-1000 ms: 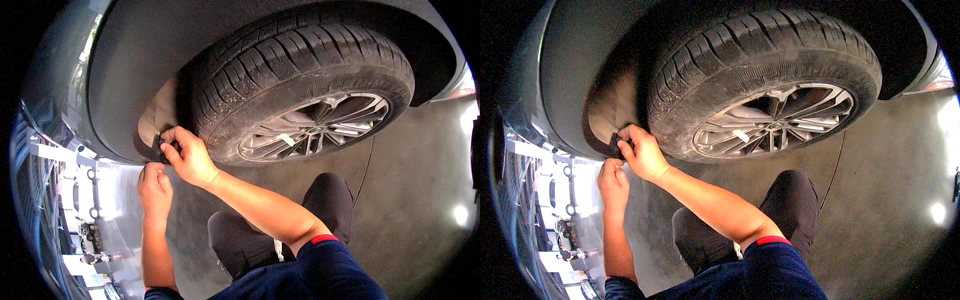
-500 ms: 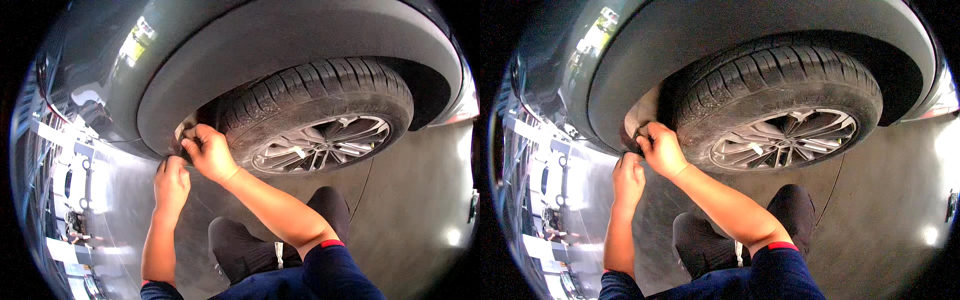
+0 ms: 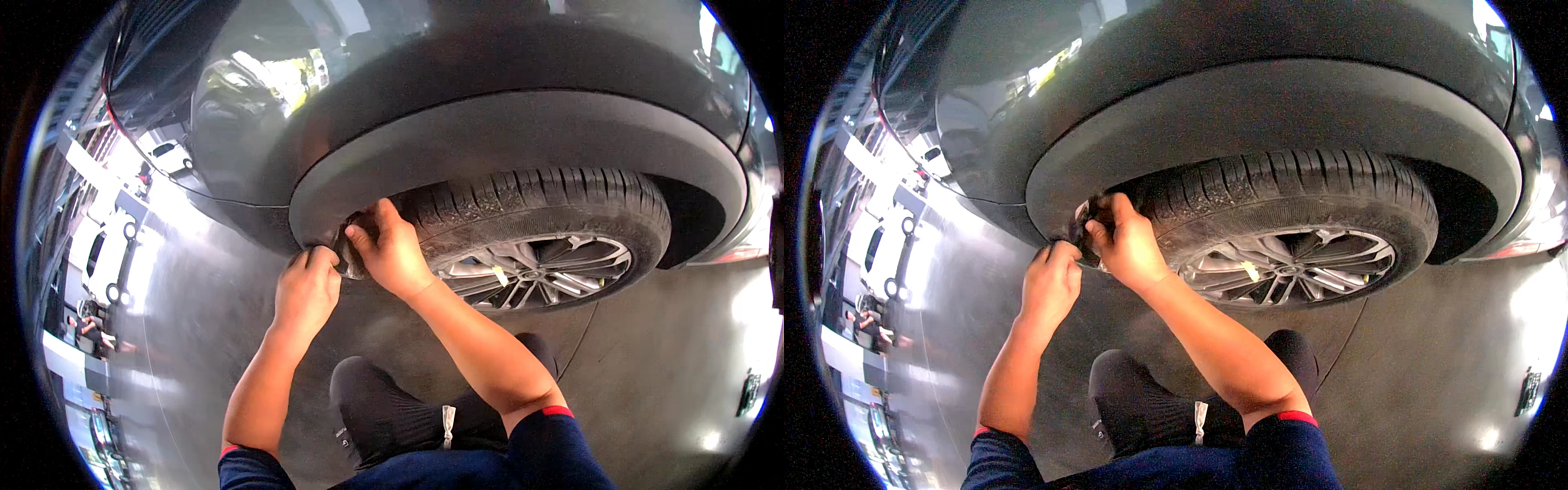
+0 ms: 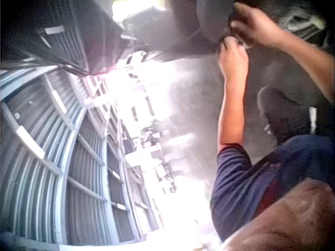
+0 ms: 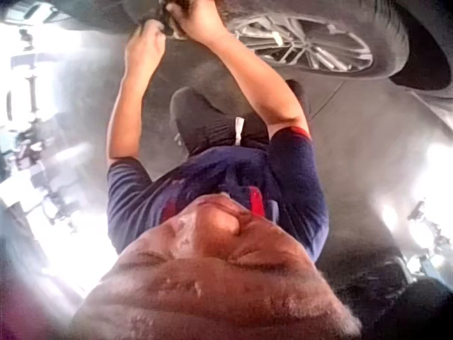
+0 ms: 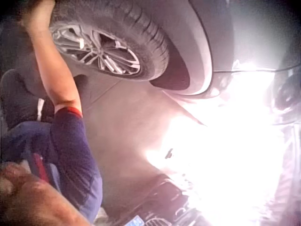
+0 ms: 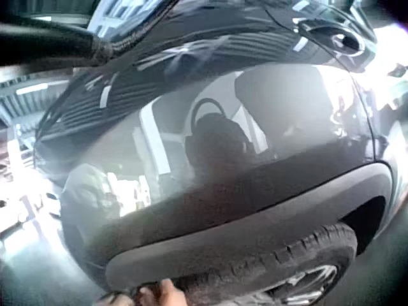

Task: The person selects fasteners from organizer bins on a shelf, walks over to a car, and secures the wheel arch trim onto the vehicle by hand and with a screwdriver.

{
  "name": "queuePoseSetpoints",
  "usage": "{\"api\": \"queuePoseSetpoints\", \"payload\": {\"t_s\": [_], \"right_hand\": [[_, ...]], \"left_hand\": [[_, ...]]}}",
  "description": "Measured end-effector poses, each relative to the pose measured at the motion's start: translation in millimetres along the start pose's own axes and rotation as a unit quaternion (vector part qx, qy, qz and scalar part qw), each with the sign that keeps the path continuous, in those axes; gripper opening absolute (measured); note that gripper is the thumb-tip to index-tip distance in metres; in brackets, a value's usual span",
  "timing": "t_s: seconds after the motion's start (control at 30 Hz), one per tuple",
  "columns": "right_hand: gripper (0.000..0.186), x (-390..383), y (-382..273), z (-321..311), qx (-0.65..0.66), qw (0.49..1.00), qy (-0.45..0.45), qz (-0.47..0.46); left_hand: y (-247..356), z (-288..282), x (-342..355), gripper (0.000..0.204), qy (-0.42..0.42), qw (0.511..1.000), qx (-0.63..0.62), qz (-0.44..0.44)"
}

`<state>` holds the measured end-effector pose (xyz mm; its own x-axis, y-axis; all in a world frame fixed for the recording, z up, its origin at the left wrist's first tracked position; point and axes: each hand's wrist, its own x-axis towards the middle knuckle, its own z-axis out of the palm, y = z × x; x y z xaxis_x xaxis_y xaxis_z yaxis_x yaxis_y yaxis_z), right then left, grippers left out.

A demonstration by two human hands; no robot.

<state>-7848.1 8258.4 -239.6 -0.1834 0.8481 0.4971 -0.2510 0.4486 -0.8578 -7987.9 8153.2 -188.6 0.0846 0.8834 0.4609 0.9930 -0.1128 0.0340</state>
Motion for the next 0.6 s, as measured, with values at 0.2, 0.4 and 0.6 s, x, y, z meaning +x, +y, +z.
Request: {"api": "queuePoseSetpoints", "payload": {"t_s": [0.2, 0.4, 0.6], "right_hand": [[0.014, 0, 5, 2, -0.17, 0.981, -0.038, -0.083], [0.014, 5, 9, 3, -0.171, 0.976, -0.057, -0.125], [0.023, 11, 10, 0, -0.136, 0.981, -0.093, -0.099]], "left_hand": [[-1, 1, 2, 0.01, 0.001, 1.0, -0.003, 0.004], [-4, 1, 1, 0.016, 0.0, 1.0, 0.011, 0.016], [-11, 7, 0, 0.018, 0.009, 0.999, 0.008, 0.041]]}}
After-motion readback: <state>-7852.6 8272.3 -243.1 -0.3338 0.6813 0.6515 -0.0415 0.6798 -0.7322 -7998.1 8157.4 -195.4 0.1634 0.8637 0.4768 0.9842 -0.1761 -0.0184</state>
